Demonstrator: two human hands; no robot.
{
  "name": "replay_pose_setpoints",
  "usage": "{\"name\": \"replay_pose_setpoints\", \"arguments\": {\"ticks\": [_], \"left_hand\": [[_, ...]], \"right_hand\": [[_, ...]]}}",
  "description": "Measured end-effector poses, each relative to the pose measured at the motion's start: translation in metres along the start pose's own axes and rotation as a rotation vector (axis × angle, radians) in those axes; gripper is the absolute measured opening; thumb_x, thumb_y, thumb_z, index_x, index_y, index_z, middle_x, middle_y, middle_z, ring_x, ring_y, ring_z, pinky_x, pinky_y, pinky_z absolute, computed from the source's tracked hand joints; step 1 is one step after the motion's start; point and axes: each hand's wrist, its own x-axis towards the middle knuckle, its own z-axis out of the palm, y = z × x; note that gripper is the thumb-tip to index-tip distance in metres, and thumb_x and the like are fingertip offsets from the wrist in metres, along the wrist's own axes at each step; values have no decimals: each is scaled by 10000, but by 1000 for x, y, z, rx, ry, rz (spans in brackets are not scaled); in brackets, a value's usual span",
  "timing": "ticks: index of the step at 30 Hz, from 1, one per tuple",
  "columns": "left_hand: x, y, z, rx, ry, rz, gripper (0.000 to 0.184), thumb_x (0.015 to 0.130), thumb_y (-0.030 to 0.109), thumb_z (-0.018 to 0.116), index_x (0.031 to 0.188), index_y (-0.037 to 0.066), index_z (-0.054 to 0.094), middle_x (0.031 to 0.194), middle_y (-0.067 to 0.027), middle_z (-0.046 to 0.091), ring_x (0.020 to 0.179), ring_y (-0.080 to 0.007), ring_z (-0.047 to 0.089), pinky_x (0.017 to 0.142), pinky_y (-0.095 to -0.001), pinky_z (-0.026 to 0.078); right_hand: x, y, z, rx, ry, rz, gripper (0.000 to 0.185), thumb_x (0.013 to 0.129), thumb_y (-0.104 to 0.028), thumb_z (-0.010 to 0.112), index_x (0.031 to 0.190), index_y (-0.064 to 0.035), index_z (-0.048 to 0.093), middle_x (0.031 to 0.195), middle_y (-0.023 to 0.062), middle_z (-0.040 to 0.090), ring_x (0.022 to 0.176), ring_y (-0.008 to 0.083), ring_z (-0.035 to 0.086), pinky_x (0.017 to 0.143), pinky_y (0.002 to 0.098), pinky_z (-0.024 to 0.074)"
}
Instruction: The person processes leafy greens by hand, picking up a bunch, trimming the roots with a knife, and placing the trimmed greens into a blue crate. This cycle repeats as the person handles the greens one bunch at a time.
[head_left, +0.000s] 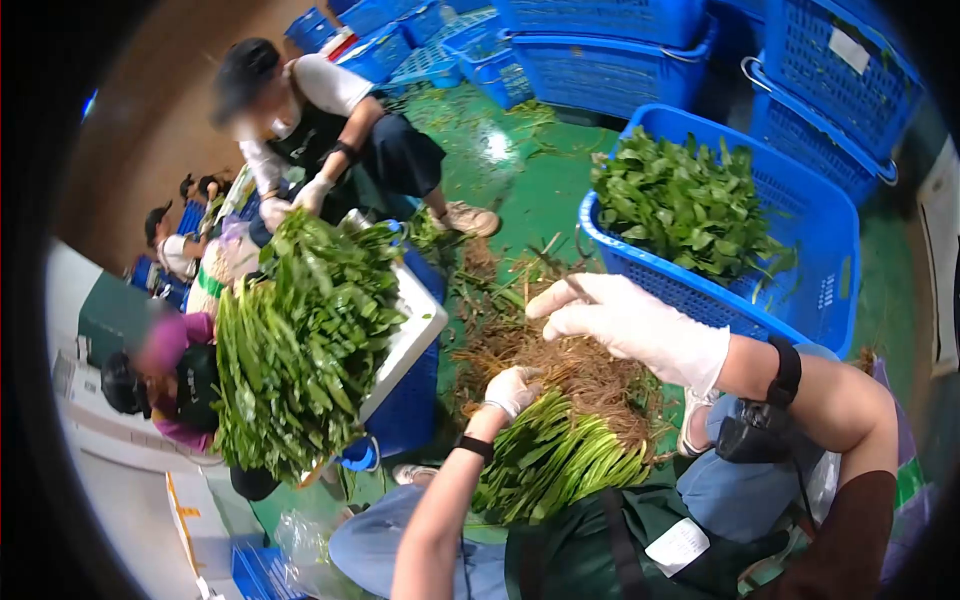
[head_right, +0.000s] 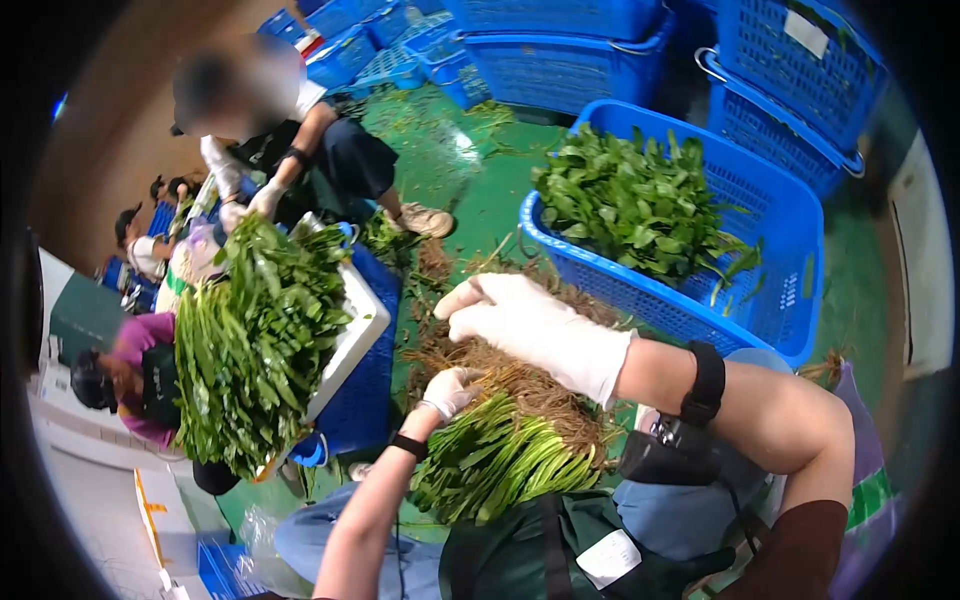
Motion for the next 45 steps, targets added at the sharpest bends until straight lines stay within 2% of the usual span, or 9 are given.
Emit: {"name": "replay_pose_setpoints", "arguments": {"ticks": [4,8,13,19,26,30,33,38,45], "left_hand": [[22,-18,63,26,-185,-90,688,747,354,720,1348,89,515,1183,-204,635,1083,-299,627,953,-344,473],[12,-26,90,88,-231,-181,1020,610,534,820,1435,107,398,1322,-267,490,1201,-366,524,992,-380,451],[20,-50,101,-40,-156,-142,860,698,703,650,1255,49,603,1255,-255,548,1158,-355,545,969,-400,434],[4,-42,96,-238,-97,-226,654,717,304,762,1281,36,567,1119,-223,644,1061,-301,617,934,-356,457],[-11,-27,98,218,-51,45,706,618,348,785,1207,3,606,1070,-200,652,1018,-328,615,958,-344,453],[-33,-22,98,-424,-94,-177,392,666,161,757,997,26,596,913,-120,635,881,-207,606,821,-273,485],[-36,-53,103,-810,343,71,368,735,-10,692,1052,103,541,843,15,579,778,-106,543,721,-250,474],[-76,-21,-24,-901,204,-280,332,767,-11,701,1074,67,602,814,19,609,681,-88,552,621,-245,477],[-146,41,-134,-1237,59,120,553,838,197,707,1285,-41,483,1000,-158,686,862,-227,676,821,-326,542]], "right_hand": [[-11,20,-22,46,-68,83,362,843,-239,599,1157,-59,622,1103,68,631,1070,167,557,964,323,403],[-23,14,-42,51,-64,179,333,852,-228,598,1143,-67,625,1027,57,630,971,134,560,875,293,436],[-19,18,-45,13,-108,249,375,871,-262,554,1205,-98,598,1075,63,613,997,136,549,880,302,448],[-13,38,-33,1,-136,206,352,851,-233,582,1164,-75,614,1043,82,638,1027,157,564,935,320,421],[5,64,-30,-57,-68,156,324,828,-227,599,1119,-93,647,965,34,676,985,126,567,904,308,423],[17,71,-31,-105,-14,111,306,820,-221,587,1092,-101,659,905,17,666,882,103,548,750,268,418],[27,77,-26,-77,13,114,285,822,-207,570,1067,-91,660,882,9,654,821,86,531,693,244,398],[38,90,-4,-202,91,117,314,840,-346,610,990,-73,642,921,51,668,899,165,598,837,312,447],[-5,58,48,-380,139,-167,503,904,-500,564,1145,-60,601,995,134,661,922,281,624,844,368,471]]}}
